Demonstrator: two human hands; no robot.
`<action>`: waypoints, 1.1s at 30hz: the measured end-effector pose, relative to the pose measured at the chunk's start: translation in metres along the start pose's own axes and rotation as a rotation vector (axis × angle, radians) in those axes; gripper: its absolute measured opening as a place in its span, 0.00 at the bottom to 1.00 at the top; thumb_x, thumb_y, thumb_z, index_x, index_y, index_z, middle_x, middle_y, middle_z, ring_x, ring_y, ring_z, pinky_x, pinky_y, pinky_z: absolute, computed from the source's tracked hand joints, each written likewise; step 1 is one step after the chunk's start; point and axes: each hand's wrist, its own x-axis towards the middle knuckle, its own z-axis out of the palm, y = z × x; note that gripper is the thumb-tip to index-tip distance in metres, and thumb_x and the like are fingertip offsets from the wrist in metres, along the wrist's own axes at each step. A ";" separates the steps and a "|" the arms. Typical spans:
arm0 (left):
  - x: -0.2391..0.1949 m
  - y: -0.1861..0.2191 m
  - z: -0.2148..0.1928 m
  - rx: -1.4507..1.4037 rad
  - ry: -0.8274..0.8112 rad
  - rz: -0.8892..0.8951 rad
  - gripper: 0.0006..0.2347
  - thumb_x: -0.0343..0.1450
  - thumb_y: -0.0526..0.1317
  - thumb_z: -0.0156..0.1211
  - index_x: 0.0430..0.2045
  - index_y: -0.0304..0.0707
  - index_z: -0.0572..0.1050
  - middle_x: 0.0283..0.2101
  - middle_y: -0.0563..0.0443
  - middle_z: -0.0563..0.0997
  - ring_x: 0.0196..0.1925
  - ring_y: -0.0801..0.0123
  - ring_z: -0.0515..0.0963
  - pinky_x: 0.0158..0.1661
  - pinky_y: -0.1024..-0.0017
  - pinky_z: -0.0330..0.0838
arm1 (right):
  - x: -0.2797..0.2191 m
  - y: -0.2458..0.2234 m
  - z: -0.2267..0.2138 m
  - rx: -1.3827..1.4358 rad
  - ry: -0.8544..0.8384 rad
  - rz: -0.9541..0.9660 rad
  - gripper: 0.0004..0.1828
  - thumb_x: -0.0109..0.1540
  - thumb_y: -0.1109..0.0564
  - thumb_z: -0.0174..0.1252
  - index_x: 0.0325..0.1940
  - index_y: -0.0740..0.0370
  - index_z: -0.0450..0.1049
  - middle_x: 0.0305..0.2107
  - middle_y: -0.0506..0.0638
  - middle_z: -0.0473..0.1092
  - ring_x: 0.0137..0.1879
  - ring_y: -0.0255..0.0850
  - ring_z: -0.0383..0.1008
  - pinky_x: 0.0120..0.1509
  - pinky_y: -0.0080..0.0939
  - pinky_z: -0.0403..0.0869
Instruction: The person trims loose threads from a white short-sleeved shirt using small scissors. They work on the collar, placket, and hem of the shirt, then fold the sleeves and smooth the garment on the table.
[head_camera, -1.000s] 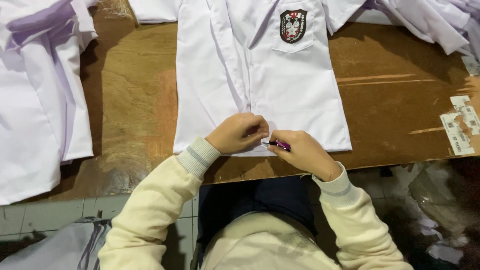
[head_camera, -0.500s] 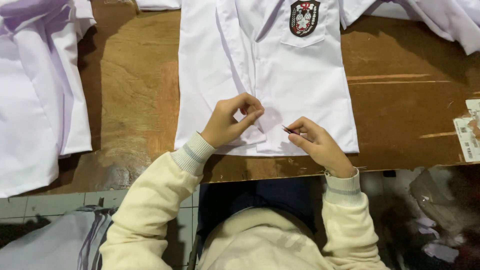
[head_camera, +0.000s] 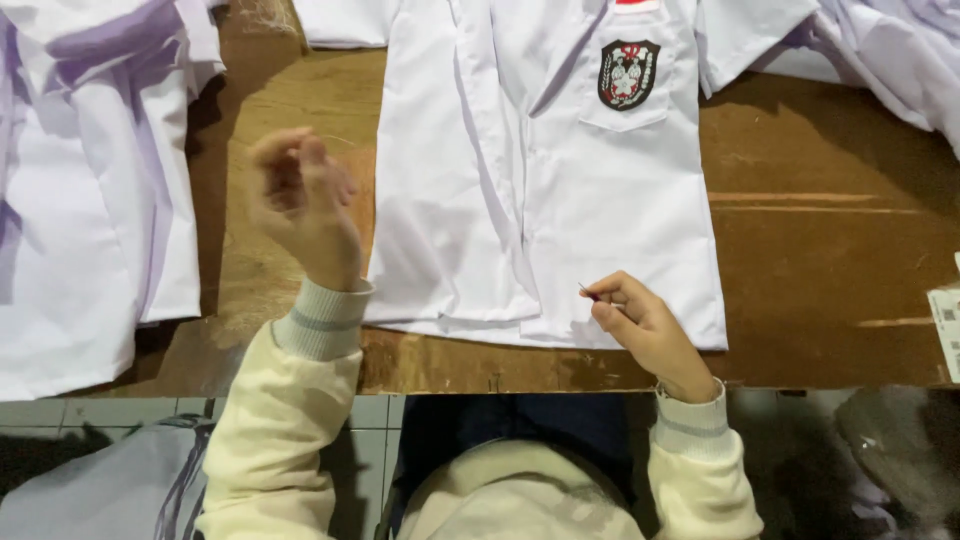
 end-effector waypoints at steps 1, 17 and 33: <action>0.016 0.004 -0.003 0.000 0.004 0.013 0.04 0.77 0.34 0.58 0.38 0.30 0.74 0.20 0.53 0.67 0.16 0.75 0.69 0.23 0.79 0.66 | -0.001 -0.007 0.000 0.000 -0.005 -0.012 0.14 0.67 0.57 0.56 0.54 0.66 0.73 0.29 0.49 0.67 0.32 0.34 0.69 0.36 0.32 0.69; 0.151 -0.168 -0.029 0.978 -0.054 0.021 0.04 0.72 0.39 0.62 0.29 0.47 0.82 0.24 0.62 0.82 0.26 0.75 0.79 0.24 0.70 0.75 | 0.000 -0.013 -0.001 -0.124 -0.033 0.151 0.14 0.63 0.50 0.58 0.49 0.58 0.76 0.39 0.46 0.76 0.47 0.35 0.77 0.52 0.34 0.73; 0.142 -0.199 -0.026 0.990 -0.206 -0.414 0.18 0.78 0.38 0.52 0.64 0.44 0.65 0.53 0.48 0.84 0.19 0.81 0.86 0.23 0.79 0.84 | 0.003 -0.011 -0.003 -0.166 -0.055 0.114 0.15 0.62 0.47 0.59 0.47 0.58 0.78 0.41 0.47 0.77 0.49 0.36 0.80 0.56 0.35 0.76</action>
